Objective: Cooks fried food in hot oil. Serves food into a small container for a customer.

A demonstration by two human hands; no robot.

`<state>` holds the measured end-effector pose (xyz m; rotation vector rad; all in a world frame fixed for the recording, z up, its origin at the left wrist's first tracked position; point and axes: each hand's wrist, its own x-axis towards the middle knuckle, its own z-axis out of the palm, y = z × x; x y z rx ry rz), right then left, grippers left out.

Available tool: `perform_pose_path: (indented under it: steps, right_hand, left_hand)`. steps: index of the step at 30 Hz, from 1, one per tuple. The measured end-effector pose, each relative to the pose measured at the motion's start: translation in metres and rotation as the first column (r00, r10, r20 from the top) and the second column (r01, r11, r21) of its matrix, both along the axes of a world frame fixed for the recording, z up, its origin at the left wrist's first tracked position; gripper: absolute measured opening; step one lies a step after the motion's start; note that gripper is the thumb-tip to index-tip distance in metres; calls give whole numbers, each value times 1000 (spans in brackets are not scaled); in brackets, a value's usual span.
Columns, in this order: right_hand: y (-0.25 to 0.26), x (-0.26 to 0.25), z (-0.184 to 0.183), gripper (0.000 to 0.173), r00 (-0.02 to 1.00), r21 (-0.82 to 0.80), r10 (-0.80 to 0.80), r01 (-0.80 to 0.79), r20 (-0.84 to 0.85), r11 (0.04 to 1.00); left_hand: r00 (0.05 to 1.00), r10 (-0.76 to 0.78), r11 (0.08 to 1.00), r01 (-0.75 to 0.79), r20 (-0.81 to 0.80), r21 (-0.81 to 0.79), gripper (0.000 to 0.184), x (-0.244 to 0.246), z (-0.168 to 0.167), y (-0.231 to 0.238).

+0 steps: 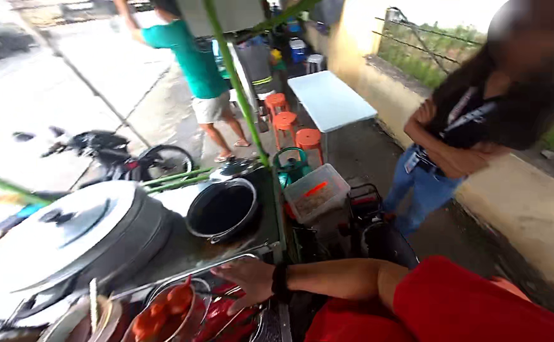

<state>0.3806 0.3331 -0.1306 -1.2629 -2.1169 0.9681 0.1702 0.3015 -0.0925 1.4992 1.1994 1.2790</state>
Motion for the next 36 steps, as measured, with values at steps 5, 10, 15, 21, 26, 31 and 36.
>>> perform_pose_path:
  steps: [5, 10, 15, 21, 26, 31, 36]
  right_hand:
    - [5, 99, 33, 89, 919, 191, -215, 288, -331, 939]
    - [6, 211, 28, 81, 713, 217, -567, 681, -411, 699]
    - [-17, 320, 32, 68, 417, 33, -853, 902, -314, 429]
    - [-45, 412, 18, 79, 138, 42, -946, 990, -292, 132]
    - [-44, 460, 5, 81, 16, 6, -962, 1000, -272, 15]
    - [-31, 495, -20, 81, -11, 21, -975, 1000, -220, -16]
    - [12, 478, 23, 68, 208, 0, -939, 976, -272, 216]
  left_hand:
    - [931, -348, 937, 350, 110, -2, 105, 137, 9, 66]
    - [780, -609, 790, 613, 145, 17, 99, 291, 1, 113]
    - [570, -817, 571, 821, 86, -16, 94, 435, -13, 127]
    - [481, -838, 522, 845, -256, -120, 110, 477, -19, 126]
    - [514, -784, 584, 800, -347, -136, 98, 393, -36, 145]
    - [652, -666, 741, 637, -363, -214, 85, 278, -38, 150]
    - [820, -466, 883, 411, -331, -227, 74, 179, -23, 128]
